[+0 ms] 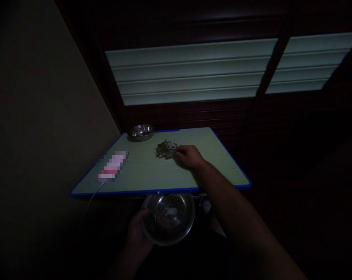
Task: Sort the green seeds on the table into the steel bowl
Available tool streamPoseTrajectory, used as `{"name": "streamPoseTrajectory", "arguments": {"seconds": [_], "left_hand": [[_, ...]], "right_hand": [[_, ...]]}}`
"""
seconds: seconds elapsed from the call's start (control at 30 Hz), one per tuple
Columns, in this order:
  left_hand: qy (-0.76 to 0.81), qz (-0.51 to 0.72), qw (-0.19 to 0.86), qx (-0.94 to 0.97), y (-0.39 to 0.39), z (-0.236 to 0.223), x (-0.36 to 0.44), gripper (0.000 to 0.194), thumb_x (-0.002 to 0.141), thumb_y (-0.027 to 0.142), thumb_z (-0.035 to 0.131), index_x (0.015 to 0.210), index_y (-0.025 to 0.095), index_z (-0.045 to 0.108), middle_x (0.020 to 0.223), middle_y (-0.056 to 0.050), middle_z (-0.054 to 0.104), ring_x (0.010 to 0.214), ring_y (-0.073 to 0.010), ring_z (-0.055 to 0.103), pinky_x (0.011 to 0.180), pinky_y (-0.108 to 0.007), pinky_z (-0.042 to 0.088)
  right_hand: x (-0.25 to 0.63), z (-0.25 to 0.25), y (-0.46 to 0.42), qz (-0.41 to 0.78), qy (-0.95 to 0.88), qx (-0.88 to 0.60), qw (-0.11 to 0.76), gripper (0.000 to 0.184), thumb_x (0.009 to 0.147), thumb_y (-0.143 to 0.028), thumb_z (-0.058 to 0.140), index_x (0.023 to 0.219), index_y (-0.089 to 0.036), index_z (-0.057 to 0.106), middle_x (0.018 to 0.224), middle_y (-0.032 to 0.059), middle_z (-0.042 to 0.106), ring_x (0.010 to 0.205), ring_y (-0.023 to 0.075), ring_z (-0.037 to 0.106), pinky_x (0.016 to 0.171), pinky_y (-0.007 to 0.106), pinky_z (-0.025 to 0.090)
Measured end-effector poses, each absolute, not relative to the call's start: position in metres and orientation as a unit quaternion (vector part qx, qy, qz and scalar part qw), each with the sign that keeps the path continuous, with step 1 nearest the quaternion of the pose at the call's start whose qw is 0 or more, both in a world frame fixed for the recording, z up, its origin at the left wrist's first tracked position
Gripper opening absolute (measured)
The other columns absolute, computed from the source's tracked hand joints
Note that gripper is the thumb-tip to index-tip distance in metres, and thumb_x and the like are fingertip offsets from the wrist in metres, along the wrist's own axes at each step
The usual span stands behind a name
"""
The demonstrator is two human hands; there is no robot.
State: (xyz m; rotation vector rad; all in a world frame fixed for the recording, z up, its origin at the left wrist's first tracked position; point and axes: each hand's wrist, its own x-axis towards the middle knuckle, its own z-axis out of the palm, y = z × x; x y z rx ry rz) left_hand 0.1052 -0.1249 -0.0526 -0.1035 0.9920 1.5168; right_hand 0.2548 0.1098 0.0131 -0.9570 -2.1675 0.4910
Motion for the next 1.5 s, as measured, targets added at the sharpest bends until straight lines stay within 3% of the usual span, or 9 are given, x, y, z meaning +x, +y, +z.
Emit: {"name": "streamPoseTrajectory", "arguments": {"seconds": [1.17, 1.5], "left_hand": [[0.429, 0.662, 0.612, -0.052, -0.1252, -0.0507, 0.1066, 0.022, 0.083, 0.017, 0.054, 0.082, 0.010, 0.075, 0.074, -0.011, 0.078, 0.071, -0.0223, 0.073, 0.070, -0.035, 0.058], [0.431, 0.657, 0.616, -0.059, -0.1263, -0.0473, 0.1061, 0.023, 0.084, 0.018, 0.054, 0.080, 0.010, 0.075, 0.074, -0.010, 0.078, 0.069, -0.0216, 0.072, 0.070, -0.034, 0.058]], "right_hand": [[0.2540, 0.0175, 0.1071, 0.253, -0.798, -0.386, 0.386, 0.016, 0.074, -0.027, 0.062, 0.072, -0.014, 0.073, 0.068, 0.0018, 0.069, 0.066, 0.0148, 0.060, 0.065, 0.024, 0.043], [0.2560, 0.0186, 0.1070, 0.250, -0.815, -0.378, 0.360, 0.017, 0.073, -0.026, 0.061, 0.073, -0.014, 0.073, 0.067, 0.0017, 0.068, 0.064, 0.0138, 0.057, 0.064, 0.024, 0.042]]}}
